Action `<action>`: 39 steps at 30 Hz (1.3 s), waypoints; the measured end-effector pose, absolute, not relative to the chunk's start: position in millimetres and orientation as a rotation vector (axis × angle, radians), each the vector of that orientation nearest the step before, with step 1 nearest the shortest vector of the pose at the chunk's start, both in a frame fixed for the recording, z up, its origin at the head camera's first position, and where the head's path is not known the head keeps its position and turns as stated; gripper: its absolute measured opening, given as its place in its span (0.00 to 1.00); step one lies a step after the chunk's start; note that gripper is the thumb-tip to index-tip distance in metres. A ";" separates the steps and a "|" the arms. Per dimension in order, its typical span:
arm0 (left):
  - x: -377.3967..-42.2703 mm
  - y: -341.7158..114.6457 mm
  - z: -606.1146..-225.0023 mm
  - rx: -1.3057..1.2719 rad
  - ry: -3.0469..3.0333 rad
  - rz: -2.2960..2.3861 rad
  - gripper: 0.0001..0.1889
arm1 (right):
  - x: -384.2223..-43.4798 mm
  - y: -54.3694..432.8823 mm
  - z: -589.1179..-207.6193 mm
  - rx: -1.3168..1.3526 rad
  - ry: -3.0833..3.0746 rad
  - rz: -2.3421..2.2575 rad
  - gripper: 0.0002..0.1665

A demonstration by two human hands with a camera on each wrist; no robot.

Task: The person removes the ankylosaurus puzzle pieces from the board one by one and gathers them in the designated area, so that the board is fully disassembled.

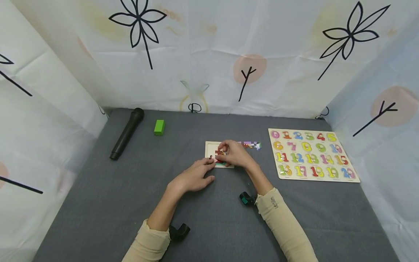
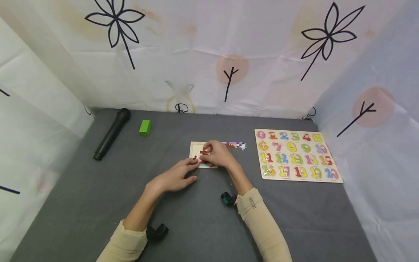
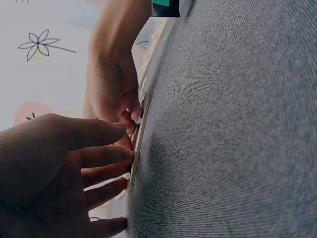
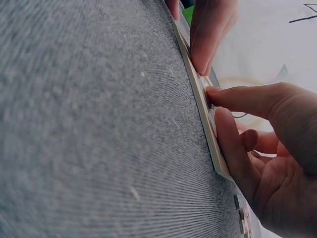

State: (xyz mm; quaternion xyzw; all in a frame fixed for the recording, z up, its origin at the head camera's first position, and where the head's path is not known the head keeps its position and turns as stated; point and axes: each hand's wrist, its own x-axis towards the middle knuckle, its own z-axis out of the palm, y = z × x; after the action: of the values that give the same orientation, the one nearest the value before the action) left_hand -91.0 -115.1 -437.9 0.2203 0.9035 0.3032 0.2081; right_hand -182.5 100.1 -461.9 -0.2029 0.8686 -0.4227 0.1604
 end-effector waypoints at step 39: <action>-90.7 -113.4 -435.9 0.607 2.527 0.840 0.31 | -170.3 126.0 -464.0 -0.551 2.185 -1.683 0.18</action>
State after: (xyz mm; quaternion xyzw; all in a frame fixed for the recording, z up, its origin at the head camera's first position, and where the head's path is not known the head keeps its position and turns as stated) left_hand -90.7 -113.4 -435.9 0.2177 0.9058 0.3011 0.2039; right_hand -170.3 126.0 -464.0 -0.1932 0.7664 -0.5902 0.1641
